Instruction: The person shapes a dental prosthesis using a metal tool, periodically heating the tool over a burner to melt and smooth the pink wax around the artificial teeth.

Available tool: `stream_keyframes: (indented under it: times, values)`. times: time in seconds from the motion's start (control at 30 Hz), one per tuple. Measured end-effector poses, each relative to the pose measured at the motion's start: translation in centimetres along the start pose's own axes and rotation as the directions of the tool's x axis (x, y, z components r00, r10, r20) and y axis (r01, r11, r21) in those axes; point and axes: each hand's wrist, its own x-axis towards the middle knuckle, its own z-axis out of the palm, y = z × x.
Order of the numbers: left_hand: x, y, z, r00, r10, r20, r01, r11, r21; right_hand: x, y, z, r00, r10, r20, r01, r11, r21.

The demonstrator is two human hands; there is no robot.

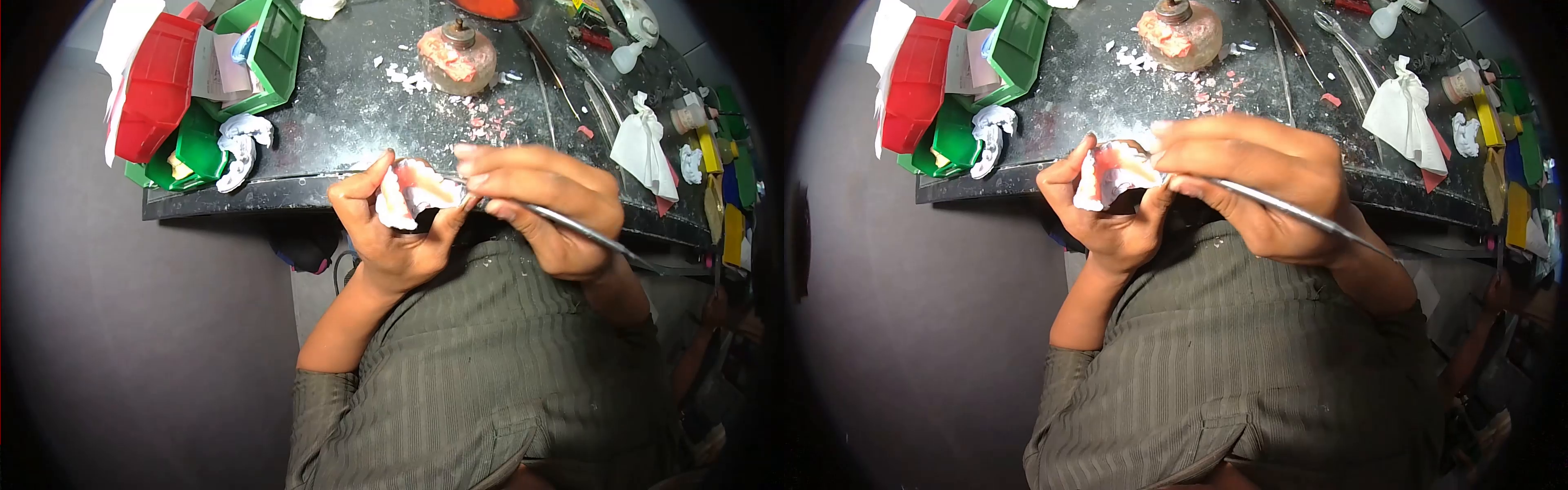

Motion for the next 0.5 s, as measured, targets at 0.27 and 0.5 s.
stream_keyframes:
  times: [0.27,0.5]
  values:
    - [0.8,0.2,-0.1,1.0,0.02,0.019,-0.019,0.997,-0.071,0.3,0.8,0.5,0.997,-0.062,0.042,0.059,0.996,0.073]
    - [0.9,0.5,-0.5,0.982,-0.094,0.161,0.131,0.963,-0.234,1.2,1.3,-0.1,0.996,-0.071,0.045,0.069,0.997,0.045]
